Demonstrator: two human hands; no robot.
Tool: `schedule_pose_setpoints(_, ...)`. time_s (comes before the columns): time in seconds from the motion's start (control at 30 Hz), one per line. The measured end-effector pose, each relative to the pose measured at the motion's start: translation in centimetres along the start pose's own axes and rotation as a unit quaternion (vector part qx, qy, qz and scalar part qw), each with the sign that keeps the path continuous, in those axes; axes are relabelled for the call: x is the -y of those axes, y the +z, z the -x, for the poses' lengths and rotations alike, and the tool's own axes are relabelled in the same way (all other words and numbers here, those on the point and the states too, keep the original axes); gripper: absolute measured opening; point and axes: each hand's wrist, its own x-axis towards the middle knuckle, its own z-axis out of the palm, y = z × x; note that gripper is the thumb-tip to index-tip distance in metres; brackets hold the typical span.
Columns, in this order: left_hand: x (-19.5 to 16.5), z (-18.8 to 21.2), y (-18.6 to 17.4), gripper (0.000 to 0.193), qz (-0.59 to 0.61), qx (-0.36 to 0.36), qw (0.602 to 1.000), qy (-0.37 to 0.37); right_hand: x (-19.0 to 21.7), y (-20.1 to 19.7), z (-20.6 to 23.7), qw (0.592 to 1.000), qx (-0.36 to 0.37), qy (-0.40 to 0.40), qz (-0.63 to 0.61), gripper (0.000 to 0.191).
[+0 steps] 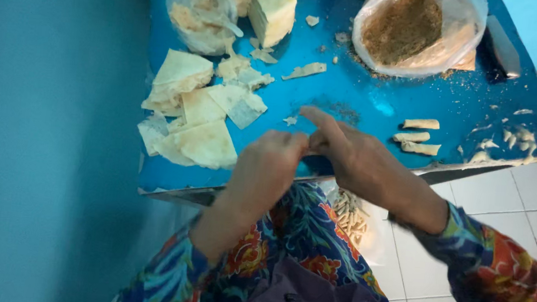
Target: The person sits at a low blue table and picks up thin flat wrapper pieces one at a time, rolling each between the fingers into a tight cylinder and placing the rolled piece with others on the table. Occasionally the hand reaches into a bowl of brown powdery material beside the wrappers.
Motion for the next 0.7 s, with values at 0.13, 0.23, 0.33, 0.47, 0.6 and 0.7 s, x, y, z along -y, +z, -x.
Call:
schedule_pose_setpoints(0.13,-0.4,1.0,0.9,0.023,-0.117,-0.071,0.986,0.096,0.6,-0.1,0.6,0.998,-0.041,-0.043,0.031,0.073)
schedule_pose_setpoints(0.23,-0.2,0.8,0.9,0.018,-0.138,-0.039,0.987,0.076,0.7,-0.7,0.0,0.999,-0.027,-0.037,-0.022,0.067)
schedule_pose_setpoints(0.33,-0.5,1.1,0.8,0.014,-0.118,-0.031,0.991,0.062,0.4,-1.0,-0.3,0.997,0.012,0.018,-0.073,0.064)
schedule_pose_setpoints(0.47,-1.4,2.1,0.5,0.013,-0.201,-0.049,0.975,0.077,-0.1,-0.5,0.9,0.996,0.013,0.050,-0.069,0.067)
schedule_pose_setpoints(0.6,-2.9,3.1,-0.2,0.020,-0.271,-0.012,0.961,0.059,0.8,1.0,2.4,0.991,-0.063,-0.044,0.109,0.070)
schedule_pose_setpoints(0.7,-3.7,2.5,-0.3,0.050,-0.289,-0.049,0.955,0.040,1.9,1.8,2.4,0.980,-0.076,-0.046,0.180,0.075)
